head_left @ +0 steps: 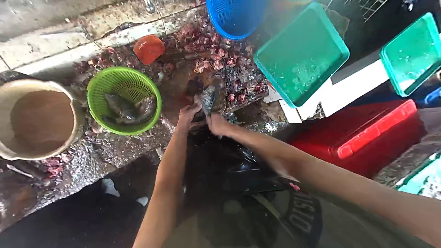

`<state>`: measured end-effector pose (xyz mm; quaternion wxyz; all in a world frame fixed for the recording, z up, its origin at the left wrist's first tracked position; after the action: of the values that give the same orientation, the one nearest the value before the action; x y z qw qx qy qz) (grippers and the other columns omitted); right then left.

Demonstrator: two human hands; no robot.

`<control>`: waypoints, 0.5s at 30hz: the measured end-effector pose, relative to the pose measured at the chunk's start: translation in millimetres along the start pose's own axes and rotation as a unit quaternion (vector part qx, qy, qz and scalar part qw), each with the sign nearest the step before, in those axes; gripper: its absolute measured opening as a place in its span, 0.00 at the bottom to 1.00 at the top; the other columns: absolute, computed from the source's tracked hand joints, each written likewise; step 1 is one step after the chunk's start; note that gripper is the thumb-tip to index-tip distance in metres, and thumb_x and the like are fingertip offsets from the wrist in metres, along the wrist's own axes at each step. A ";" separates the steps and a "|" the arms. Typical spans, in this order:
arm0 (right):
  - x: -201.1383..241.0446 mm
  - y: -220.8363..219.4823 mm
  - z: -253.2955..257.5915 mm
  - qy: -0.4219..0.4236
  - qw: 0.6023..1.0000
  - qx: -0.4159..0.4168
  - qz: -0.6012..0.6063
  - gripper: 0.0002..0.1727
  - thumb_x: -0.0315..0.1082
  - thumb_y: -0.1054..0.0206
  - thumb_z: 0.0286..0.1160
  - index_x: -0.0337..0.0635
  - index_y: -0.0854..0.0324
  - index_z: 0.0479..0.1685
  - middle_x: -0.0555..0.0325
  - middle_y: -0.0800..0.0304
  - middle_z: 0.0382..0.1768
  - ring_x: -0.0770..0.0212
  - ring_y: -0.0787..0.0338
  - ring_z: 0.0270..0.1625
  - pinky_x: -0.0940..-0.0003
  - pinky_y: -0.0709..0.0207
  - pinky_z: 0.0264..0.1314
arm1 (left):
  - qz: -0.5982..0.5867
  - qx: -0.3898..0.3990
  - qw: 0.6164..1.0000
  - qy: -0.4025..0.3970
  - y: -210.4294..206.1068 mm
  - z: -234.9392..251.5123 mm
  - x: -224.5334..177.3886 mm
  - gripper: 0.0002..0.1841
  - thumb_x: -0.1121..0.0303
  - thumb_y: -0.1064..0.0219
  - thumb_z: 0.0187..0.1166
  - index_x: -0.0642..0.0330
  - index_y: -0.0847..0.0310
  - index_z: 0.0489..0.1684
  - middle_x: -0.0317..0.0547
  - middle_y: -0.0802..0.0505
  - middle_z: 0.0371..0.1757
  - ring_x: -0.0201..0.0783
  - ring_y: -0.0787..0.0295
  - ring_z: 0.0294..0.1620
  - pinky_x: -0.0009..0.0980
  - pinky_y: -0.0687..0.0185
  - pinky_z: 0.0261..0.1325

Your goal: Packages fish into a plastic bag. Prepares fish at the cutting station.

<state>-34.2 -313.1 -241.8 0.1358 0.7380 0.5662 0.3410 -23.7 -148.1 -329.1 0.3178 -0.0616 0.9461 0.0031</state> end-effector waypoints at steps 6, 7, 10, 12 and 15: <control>-17.1 28.2 17.5 -0.019 0.999 0.038 -0.022 0.26 0.47 0.50 0.92 0.33 0.19 0.67 0.32 0.14 0.53 0.35 0.10 0.52 0.32 0.19 0.58 | 0.072 0.036 0.997 -0.013 -3.4 -1.0 -17.5 0.35 0.56 0.14 0.63 0.51 0.21 0.73 0.59 0.10 0.62 0.56 0.09 0.54 0.59 0.10 0.46; -6.9 21.7 13.5 -0.016 0.999 0.042 -0.028 0.26 0.48 0.51 0.92 0.34 0.19 0.61 0.33 0.14 0.48 0.36 0.10 0.46 0.35 0.17 0.50 | 0.084 0.035 0.996 -0.013 -2.6 -2.7 -14.7 0.36 0.55 0.14 0.63 0.50 0.21 0.74 0.59 0.10 0.62 0.57 0.09 0.54 0.59 0.10 0.47; 3.6 48.0 19.3 -0.015 0.996 0.078 0.046 0.32 0.56 0.54 0.93 0.33 0.19 0.45 0.43 0.18 0.31 0.47 0.16 0.29 0.45 0.21 0.33 | 0.070 0.034 0.997 -0.002 4.1 4.5 -25.1 0.39 0.53 0.17 0.68 0.43 0.29 0.84 0.58 0.11 0.66 0.56 0.09 0.55 0.57 0.09 0.49; 1.0 36.1 11.7 -0.031 0.993 0.094 0.061 0.29 0.50 0.52 0.92 0.31 0.17 0.47 0.39 0.12 0.37 0.43 0.09 0.36 0.39 0.16 0.41 | 0.109 0.036 0.993 0.005 6.7 -3.7 -13.5 0.38 0.52 0.18 0.69 0.42 0.28 0.83 0.57 0.10 0.63 0.53 0.08 0.48 0.52 0.09 0.41; 9.0 60.8 21.2 0.012 0.997 0.076 -0.002 0.28 0.51 0.52 0.93 0.34 0.18 0.44 0.45 0.19 0.31 0.49 0.17 0.30 0.47 0.23 0.32 | 0.127 0.043 0.991 -0.009 0.5 5.7 -31.2 0.37 0.52 0.20 0.72 0.41 0.29 0.84 0.57 0.10 0.63 0.52 0.09 0.47 0.50 0.11 0.41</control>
<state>26.1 -320.4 -218.5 0.0729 0.7410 0.5932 0.3061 4.4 -143.8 -314.9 0.3253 0.0732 0.9428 0.0034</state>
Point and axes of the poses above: each hand's wrist, its own z-axis towards the middle knuckle, its own y-axis out of the back of the hand, x = y × z, the point moved 10 cm from there along z, towards the middle knuckle
